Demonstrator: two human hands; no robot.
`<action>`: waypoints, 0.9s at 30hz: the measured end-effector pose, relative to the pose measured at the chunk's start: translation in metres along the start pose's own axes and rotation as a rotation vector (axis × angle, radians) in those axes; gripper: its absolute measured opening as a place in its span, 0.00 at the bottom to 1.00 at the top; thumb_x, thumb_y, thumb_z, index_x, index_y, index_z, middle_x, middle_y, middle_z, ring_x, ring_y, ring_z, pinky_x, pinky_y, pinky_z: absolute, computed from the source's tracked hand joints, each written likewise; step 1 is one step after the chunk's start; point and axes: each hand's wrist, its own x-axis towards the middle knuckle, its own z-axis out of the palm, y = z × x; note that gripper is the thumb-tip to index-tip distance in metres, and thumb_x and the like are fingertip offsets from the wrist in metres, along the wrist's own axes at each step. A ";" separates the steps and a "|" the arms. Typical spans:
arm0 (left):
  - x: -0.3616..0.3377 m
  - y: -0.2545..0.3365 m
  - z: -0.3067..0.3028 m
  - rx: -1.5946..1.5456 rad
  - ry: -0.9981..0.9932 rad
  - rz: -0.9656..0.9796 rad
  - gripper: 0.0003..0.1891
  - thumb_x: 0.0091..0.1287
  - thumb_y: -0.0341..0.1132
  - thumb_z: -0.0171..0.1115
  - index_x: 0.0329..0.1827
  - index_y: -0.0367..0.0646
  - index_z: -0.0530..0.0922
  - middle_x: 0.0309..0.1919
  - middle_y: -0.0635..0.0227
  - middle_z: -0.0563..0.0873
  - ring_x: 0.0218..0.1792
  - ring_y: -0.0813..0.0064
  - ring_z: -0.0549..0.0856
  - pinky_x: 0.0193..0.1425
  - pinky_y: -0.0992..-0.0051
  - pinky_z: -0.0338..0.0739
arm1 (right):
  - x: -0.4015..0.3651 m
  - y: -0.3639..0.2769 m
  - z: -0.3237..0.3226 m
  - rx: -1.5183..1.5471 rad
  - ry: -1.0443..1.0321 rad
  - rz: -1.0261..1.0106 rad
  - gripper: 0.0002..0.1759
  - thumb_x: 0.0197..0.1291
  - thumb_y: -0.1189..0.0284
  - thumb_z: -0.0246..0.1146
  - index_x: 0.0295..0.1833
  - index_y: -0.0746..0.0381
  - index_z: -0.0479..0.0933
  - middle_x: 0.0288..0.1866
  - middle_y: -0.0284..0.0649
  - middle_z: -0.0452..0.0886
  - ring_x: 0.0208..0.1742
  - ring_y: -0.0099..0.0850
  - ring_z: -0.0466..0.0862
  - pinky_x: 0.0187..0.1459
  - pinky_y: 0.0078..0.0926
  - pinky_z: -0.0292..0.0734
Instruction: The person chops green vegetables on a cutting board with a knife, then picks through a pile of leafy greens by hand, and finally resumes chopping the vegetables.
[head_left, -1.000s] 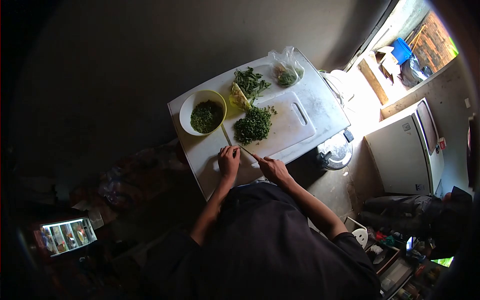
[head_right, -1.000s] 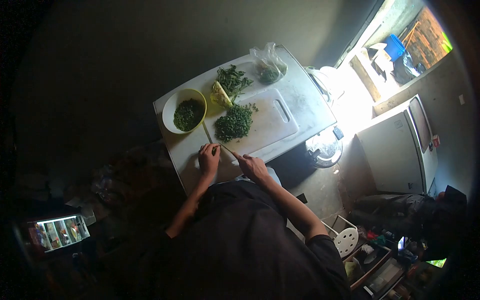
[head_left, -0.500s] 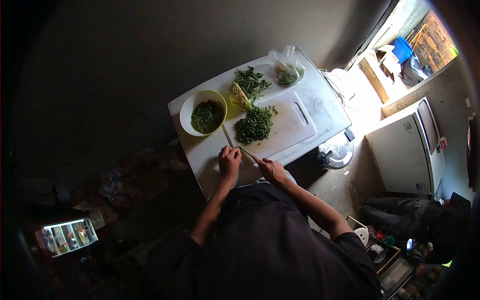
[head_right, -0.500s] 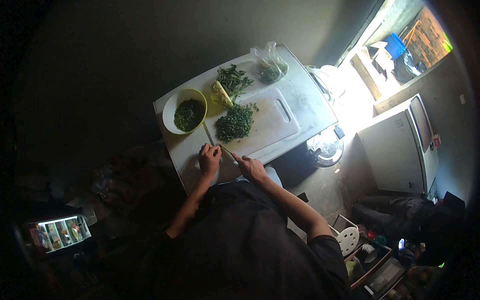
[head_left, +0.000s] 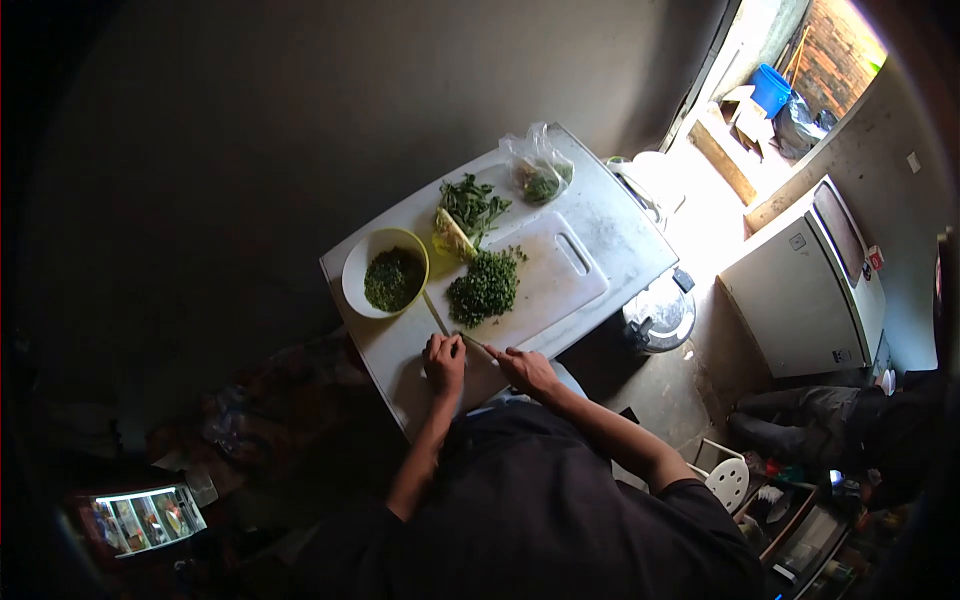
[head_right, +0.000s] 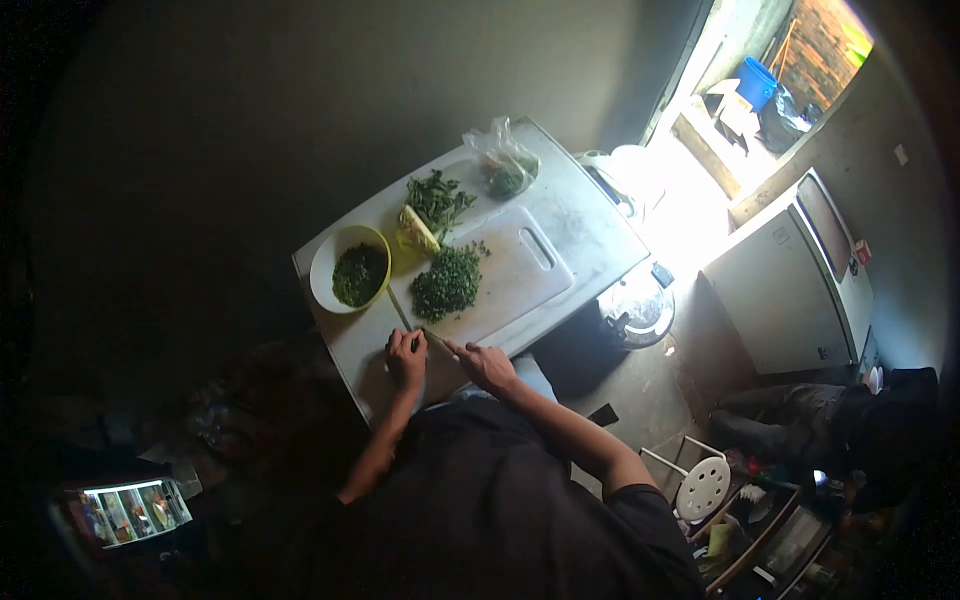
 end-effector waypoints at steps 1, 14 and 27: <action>0.000 0.001 0.000 0.004 -0.023 -0.019 0.04 0.62 0.30 0.71 0.37 0.44 0.83 0.32 0.65 0.78 0.38 0.60 0.82 0.42 0.61 0.75 | 0.003 -0.003 -0.008 -0.029 -0.049 0.015 0.33 0.66 0.72 0.55 0.78 0.49 0.66 0.40 0.45 0.84 0.33 0.46 0.87 0.31 0.44 0.82; -0.005 0.013 0.016 -0.020 0.071 -0.145 0.04 0.60 0.28 0.71 0.36 0.41 0.85 0.37 0.63 0.82 0.41 0.56 0.81 0.45 0.61 0.77 | 0.021 0.018 -0.024 -0.040 -0.095 -0.064 0.32 0.70 0.70 0.54 0.80 0.48 0.63 0.38 0.45 0.83 0.30 0.43 0.85 0.27 0.42 0.80; -0.015 0.015 0.022 -0.085 0.109 -0.282 0.04 0.61 0.28 0.72 0.38 0.38 0.89 0.36 0.60 0.84 0.41 0.57 0.85 0.46 0.62 0.80 | 0.021 0.021 -0.033 -0.010 -0.217 -0.083 0.32 0.69 0.72 0.53 0.79 0.48 0.65 0.38 0.48 0.83 0.34 0.48 0.87 0.34 0.45 0.83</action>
